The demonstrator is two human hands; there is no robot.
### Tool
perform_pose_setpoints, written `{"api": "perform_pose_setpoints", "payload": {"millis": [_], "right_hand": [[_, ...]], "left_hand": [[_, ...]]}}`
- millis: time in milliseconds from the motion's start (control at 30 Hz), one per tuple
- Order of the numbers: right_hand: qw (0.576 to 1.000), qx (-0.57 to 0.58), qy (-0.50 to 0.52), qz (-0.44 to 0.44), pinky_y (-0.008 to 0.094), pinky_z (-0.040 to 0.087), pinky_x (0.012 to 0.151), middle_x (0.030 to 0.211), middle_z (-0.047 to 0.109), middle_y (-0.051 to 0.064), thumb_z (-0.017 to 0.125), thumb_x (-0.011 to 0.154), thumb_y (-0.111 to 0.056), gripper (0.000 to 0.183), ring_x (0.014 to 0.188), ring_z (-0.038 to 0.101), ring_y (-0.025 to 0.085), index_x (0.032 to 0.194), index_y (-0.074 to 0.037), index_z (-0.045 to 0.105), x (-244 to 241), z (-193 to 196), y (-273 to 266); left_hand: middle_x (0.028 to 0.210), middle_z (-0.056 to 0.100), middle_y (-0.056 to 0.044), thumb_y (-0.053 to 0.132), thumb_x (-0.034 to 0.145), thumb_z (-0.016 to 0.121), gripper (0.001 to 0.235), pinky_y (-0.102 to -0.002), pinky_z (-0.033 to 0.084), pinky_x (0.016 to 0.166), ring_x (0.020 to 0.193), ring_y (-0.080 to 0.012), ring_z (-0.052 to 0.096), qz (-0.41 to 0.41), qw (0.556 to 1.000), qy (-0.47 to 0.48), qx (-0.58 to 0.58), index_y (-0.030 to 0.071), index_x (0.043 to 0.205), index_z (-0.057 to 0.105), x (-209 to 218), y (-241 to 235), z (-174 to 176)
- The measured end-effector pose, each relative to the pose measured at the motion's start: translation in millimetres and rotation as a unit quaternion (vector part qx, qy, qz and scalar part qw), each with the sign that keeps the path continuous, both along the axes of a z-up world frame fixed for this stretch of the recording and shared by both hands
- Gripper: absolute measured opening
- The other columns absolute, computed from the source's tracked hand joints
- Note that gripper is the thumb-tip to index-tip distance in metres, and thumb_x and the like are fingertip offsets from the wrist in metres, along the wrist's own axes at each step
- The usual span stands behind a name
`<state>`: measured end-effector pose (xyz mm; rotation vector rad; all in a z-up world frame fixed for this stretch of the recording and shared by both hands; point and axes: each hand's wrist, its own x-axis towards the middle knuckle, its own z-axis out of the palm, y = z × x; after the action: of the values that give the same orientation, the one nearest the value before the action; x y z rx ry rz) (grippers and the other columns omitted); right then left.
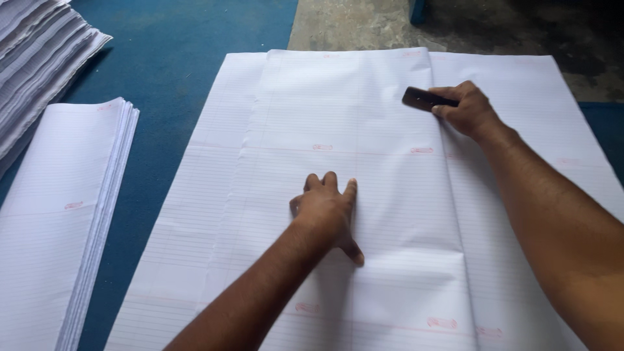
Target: The person folds large sheets of lined paper in half and uses a wooden block to press the crease. They repeat this process for multiple sheets, stacking the folded papers to the side.
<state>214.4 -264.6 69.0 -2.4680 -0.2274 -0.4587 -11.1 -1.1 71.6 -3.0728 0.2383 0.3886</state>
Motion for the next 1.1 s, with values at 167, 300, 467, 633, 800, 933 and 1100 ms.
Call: {"api": "perform_pose_setpoints", "payload": {"millis": [167,300,467,633,800,933,1100], "right_hand": [[0.998,-0.022,0.05,-0.012,0.042,0.048,0.109,0.127,0.059,0.012,0.073,0.091,-0.02,0.041,0.121,0.059,0.028,0.131,-0.029,0.069,-21.0,6.5,2.5],[0.996,-0.015,0.087,-0.012,0.043,0.047,0.109,0.129,0.062,0.01,0.073,0.09,-0.018,0.042,0.122,0.06,0.026,0.131,-0.028,0.069,-38.4,13.5,5.3],[0.992,0.001,0.129,0.003,0.042,0.046,0.111,0.129,0.067,0.009,0.072,0.09,-0.018,0.042,0.122,0.062,0.024,0.131,-0.026,0.069,-60.1,17.1,5.1],[0.985,0.014,0.17,0.019,0.044,0.046,0.11,0.131,0.062,0.012,0.073,0.089,-0.019,0.041,0.123,0.059,0.027,0.129,-0.024,0.07,-82.3,21.6,-1.6],[0.98,0.015,0.194,0.033,0.045,0.043,0.113,0.131,0.065,0.009,0.074,0.087,-0.018,0.041,0.125,0.059,0.026,0.128,-0.023,0.071,-99.6,22.8,-1.2],[0.977,0.027,0.208,0.033,0.044,0.044,0.112,0.131,0.062,0.01,0.075,0.087,-0.018,0.04,0.125,0.059,0.026,0.126,-0.022,0.072,-113.0,24.9,-2.5],[0.976,0.025,0.21,0.052,0.042,0.046,0.111,0.128,0.065,0.009,0.074,0.085,-0.017,0.041,0.123,0.061,0.025,0.126,-0.022,0.072,-125.7,25.1,-4.5]], "left_hand": [[0.148,0.037,-0.016,0.059,0.048,0.097,0.143,-0.058,0.056,0.096,0.137,-0.0386,0.035,0.017,0.999,0.025,-0.015,0.019,0.162,0.021,0.8,0.3,20.8],[0.15,0.035,-0.017,0.057,0.05,0.098,0.141,-0.058,0.056,0.098,0.139,-0.0397,0.034,0.032,0.998,0.051,-0.023,0.021,0.162,0.021,2.6,-1.6,34.4],[0.154,0.031,-0.018,0.053,0.052,0.098,0.136,-0.061,0.05,0.104,0.142,-0.0387,0.03,0.054,0.994,0.078,-0.048,0.025,0.162,0.022,4.7,-3.7,45.6],[0.16,0.024,-0.018,0.049,0.057,0.097,0.133,-0.064,0.043,0.11,0.147,-0.0393,0.023,0.072,0.989,0.11,-0.066,0.031,0.162,0.018,7.1,-3.1,57.5],[0.166,0.017,-0.019,0.048,0.061,0.093,0.126,-0.064,0.034,0.116,0.152,-0.0407,0.015,0.071,0.986,0.121,-0.09,0.046,0.161,0.015,7.5,4.6,58.1],[0.167,0.012,-0.022,0.05,0.067,0.092,0.117,-0.068,0.024,0.119,0.153,-0.0432,0.012,0.068,0.986,0.115,-0.099,0.046,0.16,0.021,4.9,10.8,57.4],[0.168,0.011,-0.015,0.046,0.073,0.09,0.109,-0.066,0.029,0.116,0.153,-0.0405,0.011,0.09,0.985,0.111,-0.093,0.044,0.158,0.022,0.0,6.8,67.0]]}}
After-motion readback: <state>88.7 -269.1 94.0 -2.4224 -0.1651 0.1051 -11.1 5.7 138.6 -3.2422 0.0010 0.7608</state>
